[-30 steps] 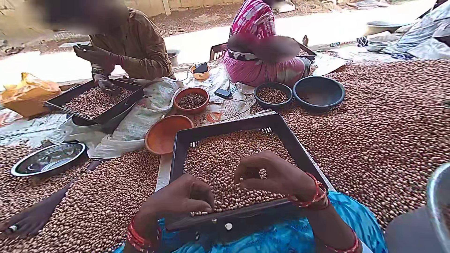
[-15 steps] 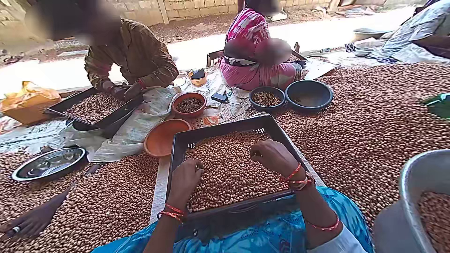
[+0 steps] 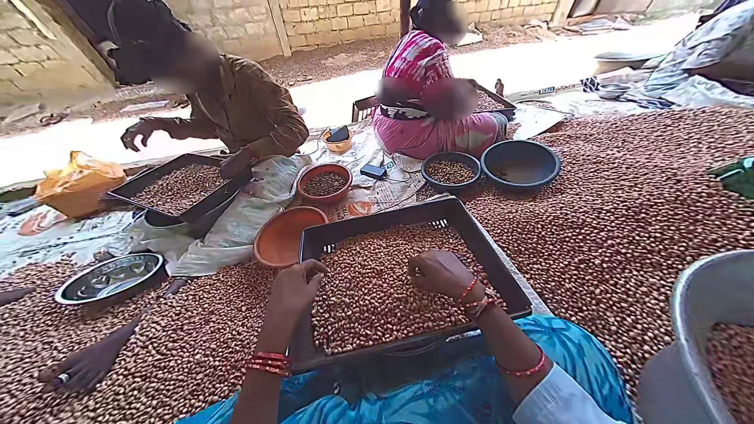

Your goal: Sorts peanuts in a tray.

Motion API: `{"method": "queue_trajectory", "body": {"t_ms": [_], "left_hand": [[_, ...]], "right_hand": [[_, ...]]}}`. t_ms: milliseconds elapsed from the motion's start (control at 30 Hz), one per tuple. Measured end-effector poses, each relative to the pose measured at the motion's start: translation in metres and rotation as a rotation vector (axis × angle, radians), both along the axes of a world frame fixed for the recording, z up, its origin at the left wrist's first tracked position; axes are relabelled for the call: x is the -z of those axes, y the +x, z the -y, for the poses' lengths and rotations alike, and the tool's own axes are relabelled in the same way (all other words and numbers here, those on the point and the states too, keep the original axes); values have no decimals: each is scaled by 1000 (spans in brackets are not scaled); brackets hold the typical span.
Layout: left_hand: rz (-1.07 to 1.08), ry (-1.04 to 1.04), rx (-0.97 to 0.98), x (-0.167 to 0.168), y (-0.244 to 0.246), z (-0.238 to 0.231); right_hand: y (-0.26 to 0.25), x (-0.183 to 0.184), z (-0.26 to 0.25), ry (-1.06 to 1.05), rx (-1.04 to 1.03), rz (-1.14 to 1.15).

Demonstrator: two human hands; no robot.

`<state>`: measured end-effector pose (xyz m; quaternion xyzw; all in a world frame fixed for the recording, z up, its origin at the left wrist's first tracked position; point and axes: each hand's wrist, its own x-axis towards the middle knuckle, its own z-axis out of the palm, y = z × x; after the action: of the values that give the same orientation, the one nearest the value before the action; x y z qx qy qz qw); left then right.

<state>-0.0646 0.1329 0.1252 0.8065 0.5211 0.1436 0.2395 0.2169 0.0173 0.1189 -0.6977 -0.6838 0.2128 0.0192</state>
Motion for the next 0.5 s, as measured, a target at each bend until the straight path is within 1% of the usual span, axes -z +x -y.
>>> {"method": "queue_trajectory", "body": {"t_ms": [33,67,133,167,200,233,267,333,400,433,467,500], "left_hand": [[-74,5,-20,6,5,0],[-137,-3,-30,12,10,1],[-237,-12,-38,20,20,4],[-282,-18,-41,22,25,7],[-320,-22,-40,24,29,9],[-349,-21,-37,25,32,10],[-364,-17,-36,27,34,11],[-382,-15,-37,29,37,12],[-356,-36,-18,29,35,11],[-320,-76,23,26,31,9],[-253,-140,107,21,24,6],[-125,-218,245,16,14,4]], "right_hand": [[1,-3,4,20,-57,-48],[4,-8,9,70,-158,-156],[8,-22,22,147,-406,-550],[8,-29,27,143,-486,-752],[9,-34,31,146,-514,-874],[13,-37,34,185,-492,-898],[19,-38,34,240,-424,-829],[31,-36,33,289,-211,-541],[41,-32,29,205,-4,-280],[45,-28,28,139,80,-196],[49,-25,27,72,147,-132],[52,-23,28,21,194,-95]]}}
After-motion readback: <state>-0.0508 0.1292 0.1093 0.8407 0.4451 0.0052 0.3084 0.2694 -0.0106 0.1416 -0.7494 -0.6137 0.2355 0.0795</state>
